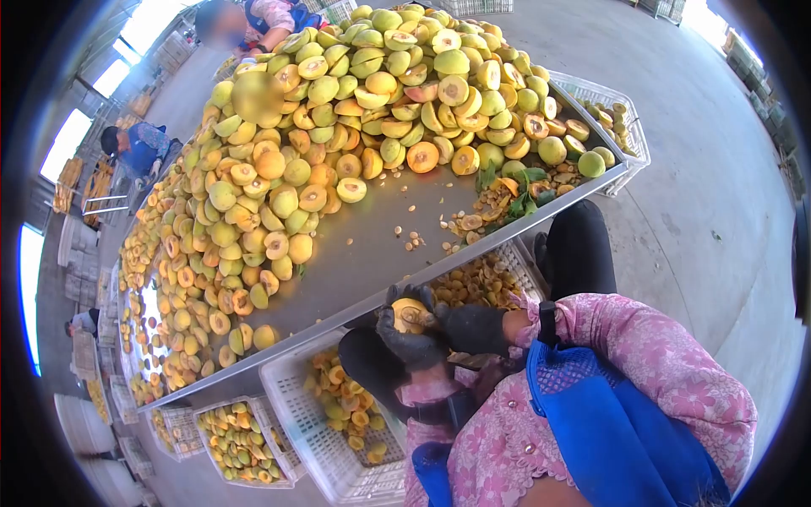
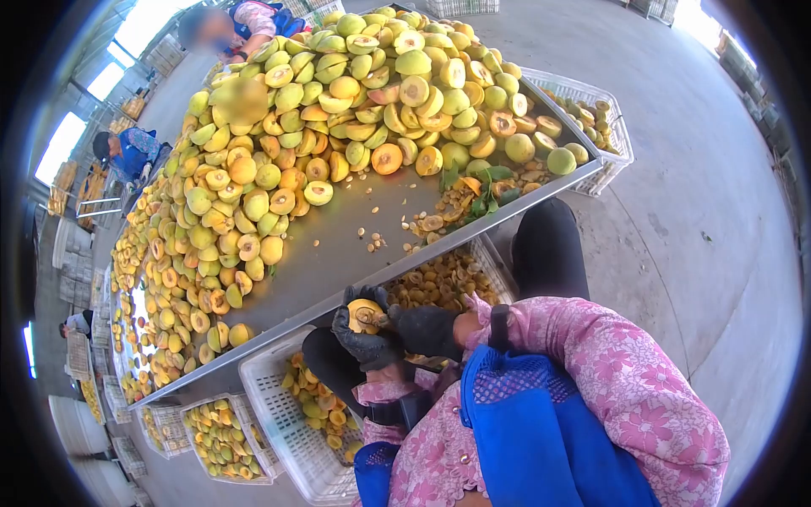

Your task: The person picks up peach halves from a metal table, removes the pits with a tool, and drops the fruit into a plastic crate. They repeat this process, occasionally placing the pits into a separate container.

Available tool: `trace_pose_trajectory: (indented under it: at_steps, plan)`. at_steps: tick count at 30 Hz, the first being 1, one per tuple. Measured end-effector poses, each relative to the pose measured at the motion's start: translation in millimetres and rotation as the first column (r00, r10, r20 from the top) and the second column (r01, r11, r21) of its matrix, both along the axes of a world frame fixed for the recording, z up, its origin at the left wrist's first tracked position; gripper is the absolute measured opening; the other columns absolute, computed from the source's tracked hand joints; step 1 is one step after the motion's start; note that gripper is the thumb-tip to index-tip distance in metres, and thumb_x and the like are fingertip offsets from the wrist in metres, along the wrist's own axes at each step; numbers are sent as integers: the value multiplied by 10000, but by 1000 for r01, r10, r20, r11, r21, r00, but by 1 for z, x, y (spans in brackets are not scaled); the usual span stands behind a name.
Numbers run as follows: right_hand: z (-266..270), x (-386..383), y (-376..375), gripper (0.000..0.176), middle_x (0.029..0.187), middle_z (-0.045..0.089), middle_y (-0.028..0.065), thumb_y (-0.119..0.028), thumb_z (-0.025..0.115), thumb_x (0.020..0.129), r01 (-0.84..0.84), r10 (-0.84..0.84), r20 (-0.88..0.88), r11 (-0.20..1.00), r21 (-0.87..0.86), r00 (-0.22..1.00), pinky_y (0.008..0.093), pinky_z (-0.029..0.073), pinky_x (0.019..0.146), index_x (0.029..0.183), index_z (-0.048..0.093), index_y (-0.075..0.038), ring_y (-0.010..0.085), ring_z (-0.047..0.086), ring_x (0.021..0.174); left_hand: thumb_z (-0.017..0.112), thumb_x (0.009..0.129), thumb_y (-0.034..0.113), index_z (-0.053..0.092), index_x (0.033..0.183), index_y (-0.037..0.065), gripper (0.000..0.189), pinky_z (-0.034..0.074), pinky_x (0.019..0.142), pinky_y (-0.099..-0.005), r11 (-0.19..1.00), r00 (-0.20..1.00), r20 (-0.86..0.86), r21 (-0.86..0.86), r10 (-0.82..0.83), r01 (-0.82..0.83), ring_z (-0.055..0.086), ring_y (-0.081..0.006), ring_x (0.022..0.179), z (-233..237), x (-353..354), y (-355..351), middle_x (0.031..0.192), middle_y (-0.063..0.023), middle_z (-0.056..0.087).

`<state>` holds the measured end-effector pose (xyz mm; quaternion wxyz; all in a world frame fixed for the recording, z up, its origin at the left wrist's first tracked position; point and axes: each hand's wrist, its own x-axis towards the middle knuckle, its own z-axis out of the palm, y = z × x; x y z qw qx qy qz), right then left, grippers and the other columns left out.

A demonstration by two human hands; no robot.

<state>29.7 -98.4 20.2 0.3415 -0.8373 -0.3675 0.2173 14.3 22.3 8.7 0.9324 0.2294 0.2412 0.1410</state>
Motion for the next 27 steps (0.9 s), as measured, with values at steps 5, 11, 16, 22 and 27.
trace_pose_trajectory:
  at_steps: [5,11,16,22,27]
  plan:
    - [-14,-1,3,287,827,613,222,-177,476,838,21,-21,49,1000,6,999,435,488,643,1048,525,13,372,611,767,451,822,367,555,1105,52,437,500,790,-420,999,997,74,-43,7,-4,582,-305,872,-4,-1,1,963,-138,594]
    - [-37,0,0,345,808,612,221,-139,542,775,-48,50,64,999,-22,997,423,485,603,1070,492,32,369,613,732,457,828,346,544,1113,44,425,488,828,-427,992,997,55,116,45,-52,575,-310,898,-18,0,0,994,-147,589]
    - [-21,-3,2,379,809,613,221,-122,539,767,-57,71,-114,991,118,991,416,480,597,1110,467,23,346,623,732,434,843,336,537,1100,41,405,476,855,-441,1000,1000,-12,18,17,-17,572,-303,929,-32,-5,2,1005,-145,591]
    - [-37,11,0,424,797,623,228,-134,518,781,-60,57,-182,998,-10,982,410,480,600,1154,439,52,342,633,717,566,785,137,540,1011,47,244,497,795,-356,498,992,50,867,-112,12,586,-235,804,-41,-7,12,914,-107,596]
    - [-42,8,-7,504,809,621,267,-138,530,749,-11,20,55,987,-158,998,445,483,614,1156,385,123,377,628,712,640,733,49,555,925,33,210,482,688,-291,166,969,-147,969,-198,181,572,-180,745,-19,-12,11,823,-67,584]
